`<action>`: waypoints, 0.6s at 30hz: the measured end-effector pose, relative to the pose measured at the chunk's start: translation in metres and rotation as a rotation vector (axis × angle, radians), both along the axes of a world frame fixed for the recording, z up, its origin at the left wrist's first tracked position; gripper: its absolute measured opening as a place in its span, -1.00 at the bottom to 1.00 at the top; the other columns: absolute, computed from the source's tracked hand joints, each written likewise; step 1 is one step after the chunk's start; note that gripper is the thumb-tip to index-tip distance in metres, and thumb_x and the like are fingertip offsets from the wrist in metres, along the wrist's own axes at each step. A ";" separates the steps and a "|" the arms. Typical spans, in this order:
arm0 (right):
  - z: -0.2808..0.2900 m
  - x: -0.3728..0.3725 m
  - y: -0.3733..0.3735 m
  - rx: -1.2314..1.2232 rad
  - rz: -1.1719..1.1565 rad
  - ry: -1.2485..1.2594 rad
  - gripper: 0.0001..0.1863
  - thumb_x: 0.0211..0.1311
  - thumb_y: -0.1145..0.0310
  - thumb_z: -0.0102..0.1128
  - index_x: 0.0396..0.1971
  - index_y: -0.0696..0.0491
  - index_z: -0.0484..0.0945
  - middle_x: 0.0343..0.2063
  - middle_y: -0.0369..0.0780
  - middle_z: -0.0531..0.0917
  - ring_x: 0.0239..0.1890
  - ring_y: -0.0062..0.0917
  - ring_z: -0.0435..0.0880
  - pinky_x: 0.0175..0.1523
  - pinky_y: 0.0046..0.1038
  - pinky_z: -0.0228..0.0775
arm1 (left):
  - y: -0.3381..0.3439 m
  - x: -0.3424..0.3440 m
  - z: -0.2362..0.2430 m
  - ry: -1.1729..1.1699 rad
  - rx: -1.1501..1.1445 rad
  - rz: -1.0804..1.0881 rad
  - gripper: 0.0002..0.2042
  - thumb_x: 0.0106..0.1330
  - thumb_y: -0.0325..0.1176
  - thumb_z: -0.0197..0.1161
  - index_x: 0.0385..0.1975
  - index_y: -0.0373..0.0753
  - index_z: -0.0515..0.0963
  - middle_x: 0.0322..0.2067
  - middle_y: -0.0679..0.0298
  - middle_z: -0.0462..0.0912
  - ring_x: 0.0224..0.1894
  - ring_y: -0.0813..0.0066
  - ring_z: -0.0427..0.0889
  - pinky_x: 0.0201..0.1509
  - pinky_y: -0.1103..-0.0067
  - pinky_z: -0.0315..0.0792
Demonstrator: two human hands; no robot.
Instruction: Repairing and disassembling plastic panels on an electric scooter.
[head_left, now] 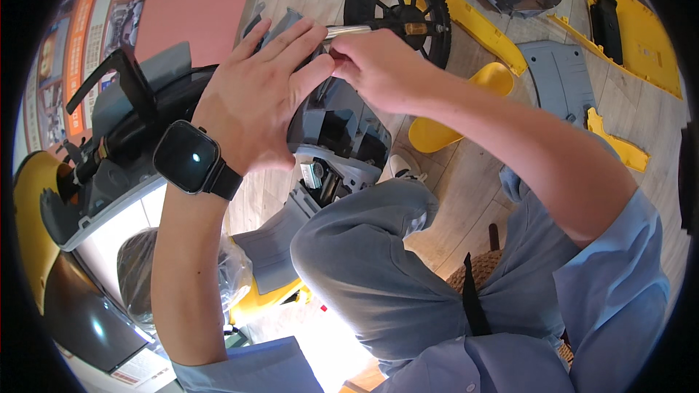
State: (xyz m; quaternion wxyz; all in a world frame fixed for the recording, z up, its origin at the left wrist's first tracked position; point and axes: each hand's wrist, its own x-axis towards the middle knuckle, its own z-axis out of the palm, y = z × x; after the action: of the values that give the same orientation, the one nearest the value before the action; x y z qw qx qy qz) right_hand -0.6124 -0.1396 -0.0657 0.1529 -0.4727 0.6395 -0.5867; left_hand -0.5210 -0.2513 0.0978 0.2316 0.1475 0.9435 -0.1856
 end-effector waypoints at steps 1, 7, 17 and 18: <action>0.006 -0.007 0.003 0.075 0.083 -0.073 -0.87 0.32 0.43 0.18 -0.30 0.20 0.58 -0.43 -0.05 0.68 -0.33 -0.16 0.68 -0.21 -0.29 0.49 | 0.000 0.000 0.001 0.000 -0.003 0.004 -0.01 -0.54 -0.26 0.64 0.11 -0.08 0.29 0.37 0.12 0.27 0.48 0.14 0.20 0.55 0.16 0.05; 0.006 -0.018 0.004 0.083 0.206 -0.202 -0.81 0.29 0.35 0.26 -0.26 0.18 0.68 -0.45 -0.13 0.75 -0.35 -0.37 0.76 -0.17 -0.38 0.54 | 0.002 -0.001 0.002 -0.044 -0.104 -0.017 0.09 -0.44 -0.03 0.71 0.27 -0.12 0.28 0.35 0.18 0.32 0.47 0.22 0.20 0.58 0.22 0.00; 0.006 -0.024 0.003 0.072 0.281 -0.272 -0.85 0.31 0.49 0.25 -0.19 0.22 0.63 -0.37 -0.16 0.76 -0.33 -0.51 0.75 -0.11 -0.50 0.55 | -0.003 0.003 0.000 0.000 0.002 0.000 0.04 -0.52 -0.26 0.64 0.19 -0.13 0.27 0.37 0.09 0.28 0.47 0.15 0.21 0.55 0.19 0.05; 0.008 -0.023 0.003 0.105 0.278 -0.272 -0.85 0.31 0.48 0.25 -0.19 0.21 0.63 -0.37 -0.17 0.77 -0.32 -0.51 0.75 -0.12 -0.50 0.55 | -0.003 0.004 0.000 0.005 0.002 -0.002 0.03 -0.52 -0.26 0.64 0.18 -0.13 0.28 0.37 0.09 0.28 0.47 0.14 0.21 0.55 0.19 0.05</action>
State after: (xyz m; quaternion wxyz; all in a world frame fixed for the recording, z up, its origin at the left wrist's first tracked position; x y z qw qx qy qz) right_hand -0.6354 -0.1366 -0.0580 0.3416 -0.4642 0.5713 -0.5843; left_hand -0.5171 -0.2543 0.0981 0.2289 0.1482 0.9441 -0.1854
